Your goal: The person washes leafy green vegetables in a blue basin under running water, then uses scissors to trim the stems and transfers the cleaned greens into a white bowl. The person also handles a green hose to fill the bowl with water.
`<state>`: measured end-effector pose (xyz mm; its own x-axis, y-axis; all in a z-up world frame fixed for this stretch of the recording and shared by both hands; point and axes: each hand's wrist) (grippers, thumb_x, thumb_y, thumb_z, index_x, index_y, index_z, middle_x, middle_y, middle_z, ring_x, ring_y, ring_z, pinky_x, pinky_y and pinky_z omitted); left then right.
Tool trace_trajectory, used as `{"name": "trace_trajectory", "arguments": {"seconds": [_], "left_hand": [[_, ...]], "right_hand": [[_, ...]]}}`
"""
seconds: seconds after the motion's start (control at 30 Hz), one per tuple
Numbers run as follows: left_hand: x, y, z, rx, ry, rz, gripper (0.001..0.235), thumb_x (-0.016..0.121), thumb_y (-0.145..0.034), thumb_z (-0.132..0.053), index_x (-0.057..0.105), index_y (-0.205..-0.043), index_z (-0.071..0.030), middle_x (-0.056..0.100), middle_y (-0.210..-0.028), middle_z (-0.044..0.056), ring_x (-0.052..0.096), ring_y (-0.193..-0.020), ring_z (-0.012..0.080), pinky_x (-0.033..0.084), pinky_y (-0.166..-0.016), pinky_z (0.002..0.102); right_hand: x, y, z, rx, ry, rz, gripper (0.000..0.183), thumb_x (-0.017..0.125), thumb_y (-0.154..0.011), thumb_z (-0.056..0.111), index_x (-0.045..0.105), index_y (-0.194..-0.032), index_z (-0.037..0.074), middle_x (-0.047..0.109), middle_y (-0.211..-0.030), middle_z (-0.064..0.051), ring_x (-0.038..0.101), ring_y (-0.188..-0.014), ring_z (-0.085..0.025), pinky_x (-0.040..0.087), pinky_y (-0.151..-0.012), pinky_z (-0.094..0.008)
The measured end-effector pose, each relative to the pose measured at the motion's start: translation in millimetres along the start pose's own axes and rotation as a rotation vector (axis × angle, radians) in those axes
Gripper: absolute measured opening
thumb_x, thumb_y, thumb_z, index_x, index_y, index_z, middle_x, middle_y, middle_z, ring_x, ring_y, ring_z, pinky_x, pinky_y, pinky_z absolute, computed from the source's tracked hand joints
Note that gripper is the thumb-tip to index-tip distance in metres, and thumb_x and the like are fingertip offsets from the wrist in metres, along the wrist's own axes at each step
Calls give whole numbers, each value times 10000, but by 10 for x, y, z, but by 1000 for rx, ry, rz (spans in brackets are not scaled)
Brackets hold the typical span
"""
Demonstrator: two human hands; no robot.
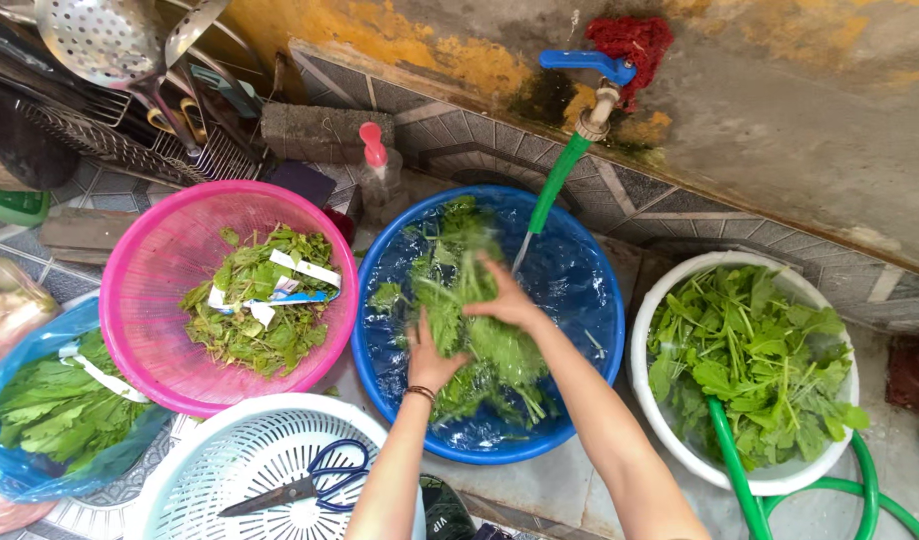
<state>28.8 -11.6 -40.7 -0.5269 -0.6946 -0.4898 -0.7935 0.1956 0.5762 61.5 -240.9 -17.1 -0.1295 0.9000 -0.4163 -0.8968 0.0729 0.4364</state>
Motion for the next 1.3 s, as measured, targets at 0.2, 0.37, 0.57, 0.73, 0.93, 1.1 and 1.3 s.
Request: {"name": "trace_trajectory", "arguments": {"seconds": [0.2, 0.37, 0.57, 0.73, 0.93, 1.1, 1.3], "left_hand": [[550, -180, 483, -66, 146, -216, 1113, 799, -794, -247, 86, -1647, -186, 328, -1649, 192, 417, -1453, 346, 385, -1169, 382], [796, -92, 283, 30, 627, -275, 1058, 763, -807, -100, 76, -1609, -34, 310, -1642, 196, 364, -1484, 296, 285, -1216, 351], [321, 514, -639, 163, 766, 175, 1108, 771, -771, -109, 54, -1616, -110, 262, -1652, 147, 342, -1477, 254, 333, -1178, 350], [-598, 901, -920, 69, 712, 446, 1066, 745, -815, -137, 179, -1707, -278, 143, -1743, 11, 569, -1350, 456, 527, -983, 535], [-951, 891, -733, 494, 15, 7, 855, 770, -879, -97, 307, -1597, -146, 312, -1598, 242, 290, -1524, 429, 315, -1191, 426], [-681, 931, -555, 187, -93, 29, 845, 547, -874, -17, 222, -1627, -218, 101, -1703, 265, 434, -1368, 491, 454, -1082, 436], [-305, 669, -179, 123, 23, -2, 873, 665, -900, -153, 160, -1612, -158, 53, -1646, 320, 262, -1475, 462, 351, -1168, 421]], "right_hand": [[273, 107, -739, -5, 194, 60, 976, 832, -719, 329, 400, -1578, 163, 405, -1651, -138, 399, -1514, -285, 327, -1251, -403], [511, 341, -818, 384, -183, -48, 1065, 816, -763, 439, 275, -1622, 116, 464, -1581, -170, 459, -1447, -304, 357, -1194, -431], [390, 481, -385, 310, -628, 96, 1116, 891, -765, 257, 161, -1592, 93, 496, -1505, -188, 485, -1395, -302, 377, -1155, -421], [103, 660, 35, 332, -843, 79, 865, 789, -682, 13, 450, -1470, 126, 682, -1221, -141, 661, -1108, -301, 552, -934, -453], [-295, 1023, 768, 31, -755, -25, 737, 766, -696, -66, 555, -1390, 69, 710, -1201, -75, 692, -1060, -188, 560, -924, -333], [-841, 1457, 1352, -166, -535, -64, 698, 798, -723, -55, 587, -1383, 36, 705, -1183, -61, 667, -1041, -171, 549, -925, -333], [-824, 1551, 1283, -240, -245, -46, 951, 885, -689, 201, 399, -1505, 135, 575, -1395, -118, 557, -1262, -233, 417, -1084, -384]]}}
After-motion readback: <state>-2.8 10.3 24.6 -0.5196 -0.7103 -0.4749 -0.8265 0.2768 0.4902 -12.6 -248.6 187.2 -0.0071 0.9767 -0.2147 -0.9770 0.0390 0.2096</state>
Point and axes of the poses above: each hand's wrist, its own y-axis away from the middle knuckle, its own x-axis out of the palm, z = x × y
